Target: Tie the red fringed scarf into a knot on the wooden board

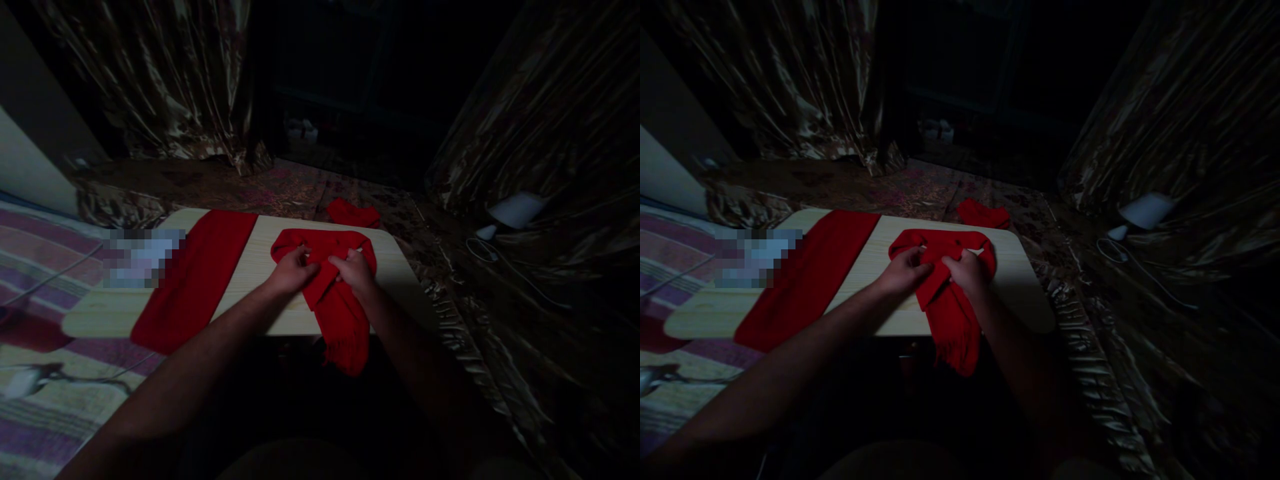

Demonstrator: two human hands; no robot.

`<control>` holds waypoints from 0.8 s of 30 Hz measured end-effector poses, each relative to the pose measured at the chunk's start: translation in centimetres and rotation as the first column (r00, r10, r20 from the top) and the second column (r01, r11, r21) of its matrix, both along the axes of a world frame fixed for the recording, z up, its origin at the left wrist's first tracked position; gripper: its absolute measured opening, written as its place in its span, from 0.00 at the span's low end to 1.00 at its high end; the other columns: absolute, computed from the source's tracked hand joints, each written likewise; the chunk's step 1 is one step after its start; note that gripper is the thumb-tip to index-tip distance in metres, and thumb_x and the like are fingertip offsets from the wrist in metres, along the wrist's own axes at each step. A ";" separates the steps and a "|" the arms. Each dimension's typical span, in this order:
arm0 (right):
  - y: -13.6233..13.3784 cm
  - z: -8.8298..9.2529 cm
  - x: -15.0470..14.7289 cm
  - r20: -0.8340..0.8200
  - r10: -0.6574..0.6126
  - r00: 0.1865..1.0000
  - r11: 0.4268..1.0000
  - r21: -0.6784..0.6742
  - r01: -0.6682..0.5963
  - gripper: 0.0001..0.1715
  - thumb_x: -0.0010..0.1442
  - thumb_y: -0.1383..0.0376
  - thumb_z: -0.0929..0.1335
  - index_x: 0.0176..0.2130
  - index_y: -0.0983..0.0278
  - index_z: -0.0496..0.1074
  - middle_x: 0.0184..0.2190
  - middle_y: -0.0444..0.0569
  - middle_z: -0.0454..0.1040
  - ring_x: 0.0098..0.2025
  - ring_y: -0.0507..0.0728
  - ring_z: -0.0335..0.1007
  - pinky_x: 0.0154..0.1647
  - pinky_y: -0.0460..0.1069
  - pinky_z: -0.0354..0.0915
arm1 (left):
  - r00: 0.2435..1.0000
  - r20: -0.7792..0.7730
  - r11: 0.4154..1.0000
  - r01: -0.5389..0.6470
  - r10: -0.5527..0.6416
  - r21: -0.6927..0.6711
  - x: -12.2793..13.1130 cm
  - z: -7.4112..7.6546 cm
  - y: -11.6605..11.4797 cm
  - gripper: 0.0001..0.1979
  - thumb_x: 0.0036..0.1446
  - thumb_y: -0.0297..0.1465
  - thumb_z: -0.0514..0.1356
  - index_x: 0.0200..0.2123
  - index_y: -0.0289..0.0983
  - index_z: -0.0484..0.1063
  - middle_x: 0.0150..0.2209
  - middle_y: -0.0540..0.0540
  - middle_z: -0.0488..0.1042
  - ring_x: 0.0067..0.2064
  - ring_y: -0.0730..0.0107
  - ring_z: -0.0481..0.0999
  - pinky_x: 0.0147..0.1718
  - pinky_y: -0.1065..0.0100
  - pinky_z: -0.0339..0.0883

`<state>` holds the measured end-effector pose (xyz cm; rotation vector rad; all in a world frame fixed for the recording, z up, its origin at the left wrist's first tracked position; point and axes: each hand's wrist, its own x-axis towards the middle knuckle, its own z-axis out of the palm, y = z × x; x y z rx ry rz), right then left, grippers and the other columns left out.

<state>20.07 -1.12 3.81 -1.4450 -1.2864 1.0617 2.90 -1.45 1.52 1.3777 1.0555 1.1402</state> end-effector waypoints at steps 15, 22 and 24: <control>1.4 -1.3 3.5 0.865 0.048 0.500 0.983 0.048 -0.176 0.11 0.64 0.59 0.67 0.41 0.63 0.74 0.36 0.49 0.79 0.34 0.55 0.70 0.33 0.47 0.57 | 0.705 -0.701 0.950 0.278 -0.103 0.140 0.4 0.2 -0.1 0.44 0.52 0.30 0.64 0.69 0.33 0.46 0.46 0.37 0.79 0.43 0.57 0.80 0.41 0.62 0.70; 0.7 -1.4 3.1 0.846 -0.073 0.528 0.982 0.153 -0.110 0.14 0.62 0.59 0.69 0.46 0.63 0.71 0.40 0.53 0.79 0.41 0.59 0.73 0.40 0.49 0.62 | 0.396 -0.917 0.926 0.360 -0.046 0.109 1.3 2.0 0.4 0.47 0.51 0.36 0.65 0.70 0.35 0.49 0.52 0.32 0.76 0.57 0.40 0.71 0.54 0.47 0.63; -0.4 -0.9 3.3 0.797 -0.187 0.575 0.958 0.276 -0.071 0.13 0.62 0.60 0.69 0.45 0.63 0.70 0.41 0.53 0.78 0.44 0.59 0.73 0.42 0.49 0.62 | 0.358 -0.933 0.908 0.399 -0.023 0.130 1.5 2.5 0.4 0.45 0.51 0.36 0.64 0.70 0.35 0.50 0.52 0.33 0.76 0.59 0.40 0.69 0.57 0.44 0.59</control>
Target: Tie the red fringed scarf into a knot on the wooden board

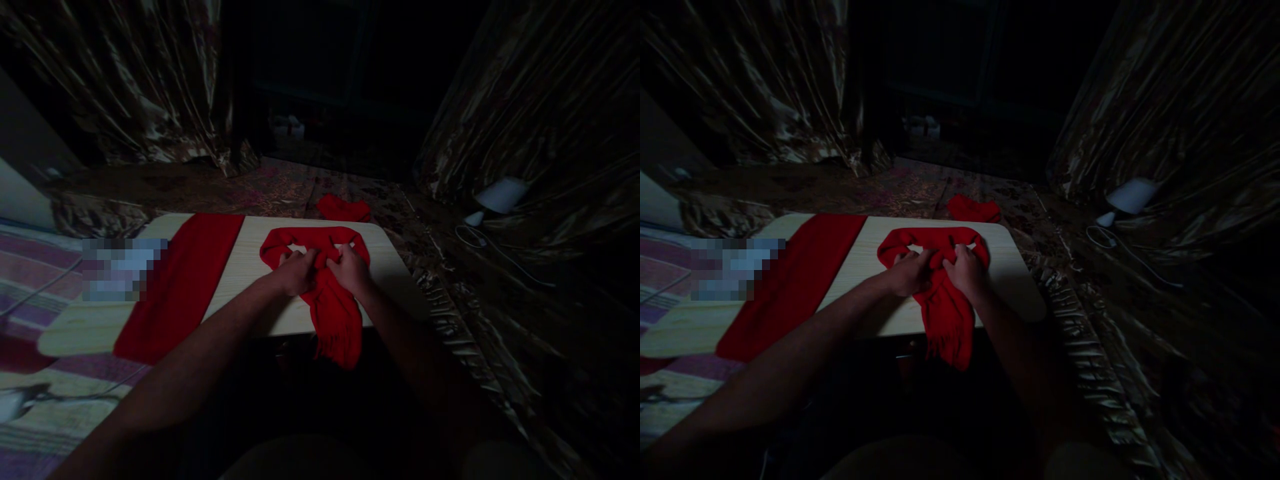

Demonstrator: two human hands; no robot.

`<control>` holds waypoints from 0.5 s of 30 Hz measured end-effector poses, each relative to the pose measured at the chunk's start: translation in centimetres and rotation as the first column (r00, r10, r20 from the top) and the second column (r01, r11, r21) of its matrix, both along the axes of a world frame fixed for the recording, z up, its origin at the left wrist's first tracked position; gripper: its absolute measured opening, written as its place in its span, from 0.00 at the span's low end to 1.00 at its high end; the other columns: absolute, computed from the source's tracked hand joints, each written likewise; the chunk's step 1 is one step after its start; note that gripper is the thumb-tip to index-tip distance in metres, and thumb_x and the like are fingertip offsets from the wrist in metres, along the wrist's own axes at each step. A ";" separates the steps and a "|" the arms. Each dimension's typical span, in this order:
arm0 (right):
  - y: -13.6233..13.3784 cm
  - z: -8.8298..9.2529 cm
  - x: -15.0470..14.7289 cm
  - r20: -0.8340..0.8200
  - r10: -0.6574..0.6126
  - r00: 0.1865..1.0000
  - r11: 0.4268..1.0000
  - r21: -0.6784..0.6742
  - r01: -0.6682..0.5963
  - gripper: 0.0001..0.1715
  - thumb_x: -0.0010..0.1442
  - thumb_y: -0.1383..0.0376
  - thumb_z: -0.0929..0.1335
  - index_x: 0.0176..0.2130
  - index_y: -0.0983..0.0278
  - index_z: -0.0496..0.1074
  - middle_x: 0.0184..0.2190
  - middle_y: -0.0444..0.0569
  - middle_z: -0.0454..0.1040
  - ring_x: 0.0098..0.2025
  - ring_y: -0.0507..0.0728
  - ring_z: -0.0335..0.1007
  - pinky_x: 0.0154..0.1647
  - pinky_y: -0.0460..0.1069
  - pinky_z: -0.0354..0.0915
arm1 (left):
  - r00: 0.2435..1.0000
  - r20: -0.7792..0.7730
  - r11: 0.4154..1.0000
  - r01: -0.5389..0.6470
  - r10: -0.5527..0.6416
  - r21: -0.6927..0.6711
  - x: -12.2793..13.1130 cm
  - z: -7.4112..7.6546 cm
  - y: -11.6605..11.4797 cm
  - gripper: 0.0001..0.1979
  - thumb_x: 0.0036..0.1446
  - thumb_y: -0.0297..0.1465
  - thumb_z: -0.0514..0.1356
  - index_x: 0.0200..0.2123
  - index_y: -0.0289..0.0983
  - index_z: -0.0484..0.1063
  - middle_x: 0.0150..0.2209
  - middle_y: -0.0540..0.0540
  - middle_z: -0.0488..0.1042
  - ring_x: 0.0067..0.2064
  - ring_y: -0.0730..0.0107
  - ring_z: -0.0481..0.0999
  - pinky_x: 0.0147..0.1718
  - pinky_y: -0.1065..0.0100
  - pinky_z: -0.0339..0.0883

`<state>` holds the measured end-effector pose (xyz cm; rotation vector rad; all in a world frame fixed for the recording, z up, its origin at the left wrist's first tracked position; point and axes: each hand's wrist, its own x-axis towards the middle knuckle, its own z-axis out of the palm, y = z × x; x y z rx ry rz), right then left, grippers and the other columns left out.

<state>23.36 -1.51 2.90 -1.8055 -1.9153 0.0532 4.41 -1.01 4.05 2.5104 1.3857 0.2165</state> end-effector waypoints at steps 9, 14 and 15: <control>-9.0 1.0 3.6 0.013 0.046 0.999 0.957 -0.286 -0.040 0.07 0.58 0.60 0.71 0.35 0.61 0.73 0.30 0.46 0.76 0.31 0.54 0.70 0.32 0.47 0.58 | 0.996 -0.019 0.991 0.080 -0.083 -0.105 1.0 1.0 0.1 0.45 0.52 0.29 0.60 0.71 0.38 0.47 0.48 0.38 0.80 0.52 0.51 0.77 0.53 0.54 0.65; -10.0 -1.4 4.3 -0.174 0.069 0.982 0.947 -0.299 -0.120 0.25 0.55 0.66 0.71 0.53 0.65 0.72 0.41 0.51 0.78 0.38 0.54 0.73 0.40 0.46 0.65 | 0.979 0.204 0.971 0.073 -0.026 -0.227 0.7 0.2 0.8 0.46 0.46 0.26 0.62 0.70 0.37 0.53 0.47 0.39 0.79 0.46 0.57 0.79 0.43 0.64 0.70; -9.9 -1.8 4.2 -0.194 0.068 0.979 0.945 -0.302 -0.125 0.27 0.55 0.67 0.71 0.54 0.65 0.72 0.41 0.51 0.78 0.38 0.55 0.73 0.40 0.46 0.65 | 0.955 0.297 0.961 0.074 0.009 -0.267 0.5 -0.2 1.0 0.45 0.46 0.26 0.62 0.69 0.36 0.55 0.46 0.40 0.79 0.42 0.59 0.79 0.38 0.66 0.70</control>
